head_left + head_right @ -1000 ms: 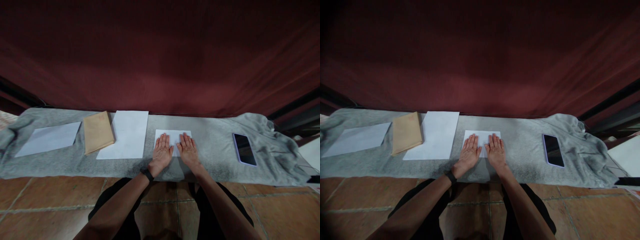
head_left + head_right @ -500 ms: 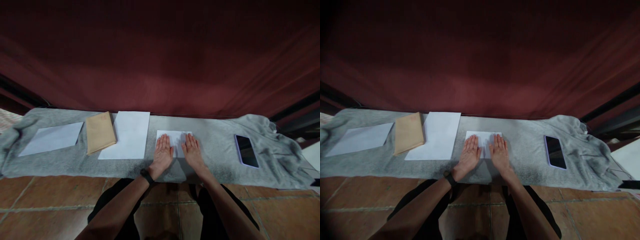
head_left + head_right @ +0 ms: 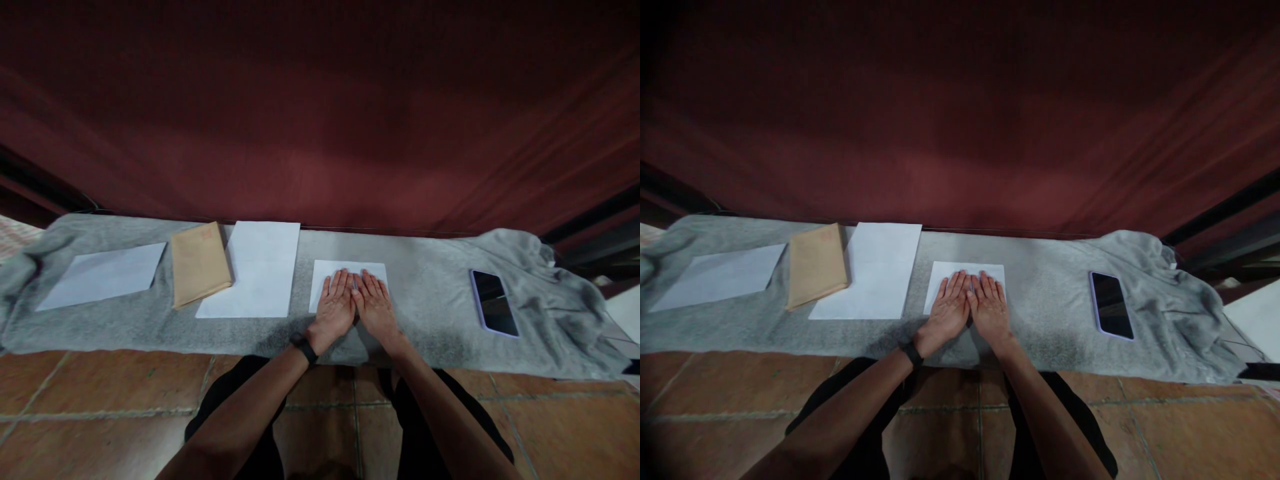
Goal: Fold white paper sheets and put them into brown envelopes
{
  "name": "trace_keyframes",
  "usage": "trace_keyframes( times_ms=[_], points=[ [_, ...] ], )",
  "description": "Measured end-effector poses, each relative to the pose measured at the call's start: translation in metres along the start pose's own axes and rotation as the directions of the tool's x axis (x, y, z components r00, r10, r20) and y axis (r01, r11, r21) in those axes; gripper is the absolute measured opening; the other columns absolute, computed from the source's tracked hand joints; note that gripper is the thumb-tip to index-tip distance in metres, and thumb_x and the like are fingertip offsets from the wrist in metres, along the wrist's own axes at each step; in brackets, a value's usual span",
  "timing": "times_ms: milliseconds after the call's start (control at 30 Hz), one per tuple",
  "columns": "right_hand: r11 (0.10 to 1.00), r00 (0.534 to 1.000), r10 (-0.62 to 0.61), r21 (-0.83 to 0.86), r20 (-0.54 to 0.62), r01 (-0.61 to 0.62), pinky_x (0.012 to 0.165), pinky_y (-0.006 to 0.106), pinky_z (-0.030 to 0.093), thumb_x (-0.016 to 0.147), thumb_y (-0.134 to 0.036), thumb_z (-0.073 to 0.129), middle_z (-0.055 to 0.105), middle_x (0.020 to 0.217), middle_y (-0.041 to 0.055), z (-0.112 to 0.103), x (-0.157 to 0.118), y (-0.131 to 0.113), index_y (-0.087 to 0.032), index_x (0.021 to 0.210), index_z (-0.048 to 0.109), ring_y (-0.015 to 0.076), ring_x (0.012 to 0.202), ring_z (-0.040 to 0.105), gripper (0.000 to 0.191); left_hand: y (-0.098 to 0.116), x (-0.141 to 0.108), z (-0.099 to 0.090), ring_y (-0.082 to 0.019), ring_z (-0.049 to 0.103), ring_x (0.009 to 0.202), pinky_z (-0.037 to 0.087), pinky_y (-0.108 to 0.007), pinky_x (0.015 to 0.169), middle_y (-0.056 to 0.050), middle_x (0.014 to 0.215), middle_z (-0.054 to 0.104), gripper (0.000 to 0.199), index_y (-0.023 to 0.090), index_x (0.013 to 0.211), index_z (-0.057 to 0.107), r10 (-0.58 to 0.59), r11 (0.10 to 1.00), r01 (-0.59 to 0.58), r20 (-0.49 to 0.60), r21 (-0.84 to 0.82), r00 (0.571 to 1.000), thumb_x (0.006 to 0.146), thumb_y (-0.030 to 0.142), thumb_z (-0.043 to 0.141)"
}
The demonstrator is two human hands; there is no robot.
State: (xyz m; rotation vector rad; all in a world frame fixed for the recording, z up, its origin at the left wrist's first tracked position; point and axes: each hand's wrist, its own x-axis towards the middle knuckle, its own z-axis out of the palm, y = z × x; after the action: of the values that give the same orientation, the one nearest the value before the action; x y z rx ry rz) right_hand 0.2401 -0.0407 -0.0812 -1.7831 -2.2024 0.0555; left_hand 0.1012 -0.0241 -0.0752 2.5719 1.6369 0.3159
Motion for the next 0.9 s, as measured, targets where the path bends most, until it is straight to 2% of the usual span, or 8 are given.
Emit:
trace_keyframes(
  times_ms=[200,533,667,900],
  points=[
    [0.998,0.998,0.053,0.018,0.045,-0.054,0.124,0.048,0.021,0.109,-0.038,0.015,0.038,0.161,0.0122,-0.003,0.011,0.001,-0.014,0.153,0.045,0.0251,0.151,0.031,0.058,-0.002,0.017,-0.005,-0.026,0.02,0.155,0.018,-0.051,0.127,-0.012,0.164,0.034,0.056,0.009,0.155,0.037,-0.024,1.0,0.024,0.025,0.001,0.999,0.102,0.023,0.027],
    [0.993,0.991,0.117,0.001,0.07,-0.117,0.124,0.046,0.019,0.109,-0.039,0.015,0.037,0.162,0.011,-0.001,0.029,0.001,-0.015,0.154,0.042,0.0244,0.151,0.031,0.058,-0.001,0.035,-0.001,-0.027,0.019,0.156,0.014,-0.051,0.127,-0.01,0.166,0.031,0.057,0.01,0.156,0.036,-0.068,0.998,0.068,0.049,0.012,0.996,0.103,0.024,0.023],
    [0.993,0.992,0.119,-0.027,0.044,-0.118,0.123,0.047,0.02,0.109,-0.038,0.016,0.038,0.161,0.0111,0.001,0.031,0.003,-0.014,0.154,0.042,0.0256,0.15,0.033,0.058,-0.002,0.035,0.0,-0.026,0.02,0.155,0.015,-0.051,0.127,-0.009,0.166,0.031,0.056,0.011,0.156,0.035,-0.079,0.997,0.079,0.043,0.009,0.996,0.102,0.024,0.024],
    [0.995,0.994,0.09,-0.048,-0.059,-0.093,0.121,0.05,0.025,0.107,-0.036,0.023,0.042,0.158,0.0166,0.008,0.028,0.007,-0.008,0.152,0.043,0.0294,0.148,0.037,0.057,-0.009,0.033,0.002,-0.025,0.024,0.154,0.018,-0.048,0.127,-0.015,0.164,0.033,0.058,0.006,0.155,0.035,-0.083,0.997,0.083,-0.011,-0.01,0.997,0.101,0.026,0.03]
  ],
)
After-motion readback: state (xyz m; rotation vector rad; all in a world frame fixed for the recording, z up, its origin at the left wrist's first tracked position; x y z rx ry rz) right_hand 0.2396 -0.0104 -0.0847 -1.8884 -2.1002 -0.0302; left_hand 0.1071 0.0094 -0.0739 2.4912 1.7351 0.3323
